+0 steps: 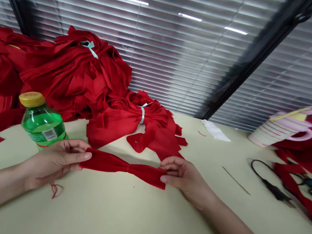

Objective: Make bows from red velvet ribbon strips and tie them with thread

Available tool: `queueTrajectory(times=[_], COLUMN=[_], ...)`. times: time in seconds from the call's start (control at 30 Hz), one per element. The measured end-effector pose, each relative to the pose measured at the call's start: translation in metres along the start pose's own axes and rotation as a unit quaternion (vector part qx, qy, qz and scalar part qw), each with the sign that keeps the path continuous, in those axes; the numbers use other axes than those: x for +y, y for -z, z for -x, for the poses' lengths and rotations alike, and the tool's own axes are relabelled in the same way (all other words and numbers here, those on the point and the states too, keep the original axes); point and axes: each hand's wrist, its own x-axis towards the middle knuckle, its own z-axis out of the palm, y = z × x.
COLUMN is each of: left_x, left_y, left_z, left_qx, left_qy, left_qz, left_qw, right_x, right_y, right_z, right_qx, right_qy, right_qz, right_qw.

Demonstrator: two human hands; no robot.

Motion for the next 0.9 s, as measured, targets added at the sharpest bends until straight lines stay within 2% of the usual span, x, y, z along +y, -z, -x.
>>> queueTrajectory(times=[0.07, 0.17, 0.37, 0.47, 0.57, 0.63, 0.7, 0.73, 0.83, 0.87, 0.9], left_x=[0.002, 0.003, -0.003, -0.005, -0.007, -0.012, -0.019, -0.022, -0.028, -0.028, -0.028], left_y=[0.0, 0.0, 0.002, 0.005, 0.009, 0.011, 0.01, 0.009, 0.002, 0.0, -0.003], left_z=[0.0, -0.003, -0.013, -0.013, -0.008, -0.003, 0.001, 0.004, 0.01, 0.012, 0.013], left_qx=[0.007, 0.003, -0.015, -0.019, 0.005, 0.061, 0.111, 0.118, 0.08, 0.06, 0.036], left_qy=[-0.016, -0.057, -0.141, -0.174, -0.203, -0.275, -0.387, -0.449, -0.584, -0.607, -0.615], left_qz=[-0.005, -0.088, -0.256, -0.298, -0.355, -0.425, -0.486, -0.506, -0.531, -0.539, -0.548], left_qw=[1.0, 0.994, 0.956, 0.938, 0.913, 0.86, 0.776, 0.727, 0.609, 0.581, 0.566], right_x=[-0.001, 0.0, 0.005, -0.002, -0.021, -0.036, -0.048, -0.052, -0.058, -0.06, -0.062], right_y=[-0.001, -0.004, -0.016, -0.021, -0.02, -0.017, -0.016, -0.017, -0.021, -0.022, -0.023], right_z=[-0.001, -0.002, 0.002, 0.007, 0.001, -0.011, -0.03, -0.04, -0.067, -0.073, -0.077], right_qx=[0.018, 0.037, 0.08, 0.094, 0.108, 0.114, 0.109, 0.098, 0.054, 0.045, 0.041], right_qy=[0.004, 0.009, 0.055, 0.1, 0.162, 0.204, 0.239, 0.253, 0.285, 0.293, 0.299], right_qz=[0.006, 0.035, 0.148, 0.243, 0.359, 0.426, 0.478, 0.501, 0.555, 0.566, 0.572], right_qw=[1.0, 0.999, 0.984, 0.96, 0.913, 0.874, 0.838, 0.822, 0.78, 0.77, 0.763])
